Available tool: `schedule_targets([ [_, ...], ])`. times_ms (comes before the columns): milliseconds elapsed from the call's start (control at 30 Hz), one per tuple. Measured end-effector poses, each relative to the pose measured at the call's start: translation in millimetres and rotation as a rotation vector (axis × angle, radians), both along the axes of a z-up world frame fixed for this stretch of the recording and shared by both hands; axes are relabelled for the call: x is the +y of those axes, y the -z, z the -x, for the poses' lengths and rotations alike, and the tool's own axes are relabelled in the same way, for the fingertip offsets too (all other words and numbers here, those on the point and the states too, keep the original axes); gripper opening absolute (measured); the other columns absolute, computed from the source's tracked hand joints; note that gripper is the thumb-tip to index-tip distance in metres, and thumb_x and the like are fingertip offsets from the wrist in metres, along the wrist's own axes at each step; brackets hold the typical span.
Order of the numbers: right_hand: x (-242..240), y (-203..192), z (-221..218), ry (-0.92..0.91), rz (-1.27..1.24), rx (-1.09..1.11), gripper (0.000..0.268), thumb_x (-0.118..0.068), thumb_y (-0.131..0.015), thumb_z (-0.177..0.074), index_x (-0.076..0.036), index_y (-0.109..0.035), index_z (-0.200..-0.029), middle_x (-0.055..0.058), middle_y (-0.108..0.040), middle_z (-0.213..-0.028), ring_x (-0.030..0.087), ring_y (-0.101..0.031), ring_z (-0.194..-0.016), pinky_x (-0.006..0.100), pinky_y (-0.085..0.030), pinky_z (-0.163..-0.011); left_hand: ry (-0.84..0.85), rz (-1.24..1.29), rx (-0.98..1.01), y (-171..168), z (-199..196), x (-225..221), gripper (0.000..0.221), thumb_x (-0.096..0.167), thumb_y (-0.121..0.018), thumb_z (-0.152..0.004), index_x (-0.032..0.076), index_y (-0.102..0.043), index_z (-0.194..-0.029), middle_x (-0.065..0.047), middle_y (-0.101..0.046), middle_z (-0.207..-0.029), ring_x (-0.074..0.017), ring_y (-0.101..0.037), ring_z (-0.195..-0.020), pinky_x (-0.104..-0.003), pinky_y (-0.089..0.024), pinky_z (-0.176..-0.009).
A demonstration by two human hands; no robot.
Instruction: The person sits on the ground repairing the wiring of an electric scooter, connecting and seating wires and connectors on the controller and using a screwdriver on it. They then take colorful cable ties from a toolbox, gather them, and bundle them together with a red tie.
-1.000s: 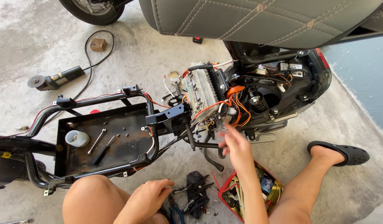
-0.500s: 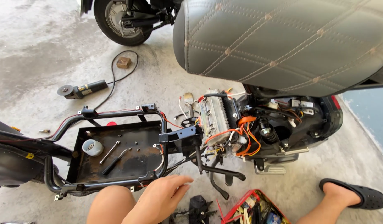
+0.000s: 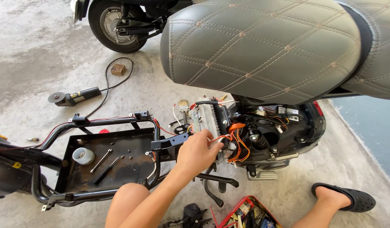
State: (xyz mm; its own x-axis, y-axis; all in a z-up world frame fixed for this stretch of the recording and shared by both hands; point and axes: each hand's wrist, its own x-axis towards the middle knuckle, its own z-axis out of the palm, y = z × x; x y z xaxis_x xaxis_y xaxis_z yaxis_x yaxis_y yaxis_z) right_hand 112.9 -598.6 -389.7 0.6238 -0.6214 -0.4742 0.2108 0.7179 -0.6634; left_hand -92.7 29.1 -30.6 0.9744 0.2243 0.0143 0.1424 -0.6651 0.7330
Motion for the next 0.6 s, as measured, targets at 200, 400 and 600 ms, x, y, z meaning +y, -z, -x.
schedule_targets([
  [200,0.7,0.0,0.8,0.054,-0.085,-0.006,0.087,-0.066,-0.039,-0.089,-0.02,-0.028,-0.163,-0.008,-0.022,-0.17,0.01,-0.022,-0.152,0.035,-0.018,-0.124,0.081,0.078,-0.03,1.1,-30.0,17.6,0.025,0.031,-0.076,-0.08,0.009,-0.079,-0.092,-0.01,-0.078,-0.082,-0.0269,-0.075,-0.077,-0.039,-0.057,-0.07],
  [400,37.6,-49.7,21.3,-0.004,-0.021,-0.042,0.098,-0.076,-0.046,-0.086,-0.023,-0.022,-0.165,-0.009,-0.013,-0.172,0.008,-0.013,-0.155,0.036,-0.008,-0.126,0.345,0.068,0.077,-9.8,-54.4,42.7,0.027,0.029,-0.077,-0.081,0.007,-0.081,-0.097,-0.008,-0.078,-0.079,-0.0205,-0.073,-0.07,-0.034,-0.057,-0.069],
  [600,6.2,-9.3,7.1,-0.005,-0.016,-0.092,0.096,-0.073,-0.048,-0.084,-0.023,-0.025,-0.163,-0.011,-0.016,-0.171,0.007,-0.017,-0.154,0.034,-0.012,-0.126,0.415,0.398,0.206,-4.9,-59.1,57.1,0.029,0.021,-0.07,-0.089,-0.001,-0.08,-0.105,-0.006,-0.076,-0.079,-0.0101,-0.064,-0.065,-0.028,-0.054,-0.061],
])
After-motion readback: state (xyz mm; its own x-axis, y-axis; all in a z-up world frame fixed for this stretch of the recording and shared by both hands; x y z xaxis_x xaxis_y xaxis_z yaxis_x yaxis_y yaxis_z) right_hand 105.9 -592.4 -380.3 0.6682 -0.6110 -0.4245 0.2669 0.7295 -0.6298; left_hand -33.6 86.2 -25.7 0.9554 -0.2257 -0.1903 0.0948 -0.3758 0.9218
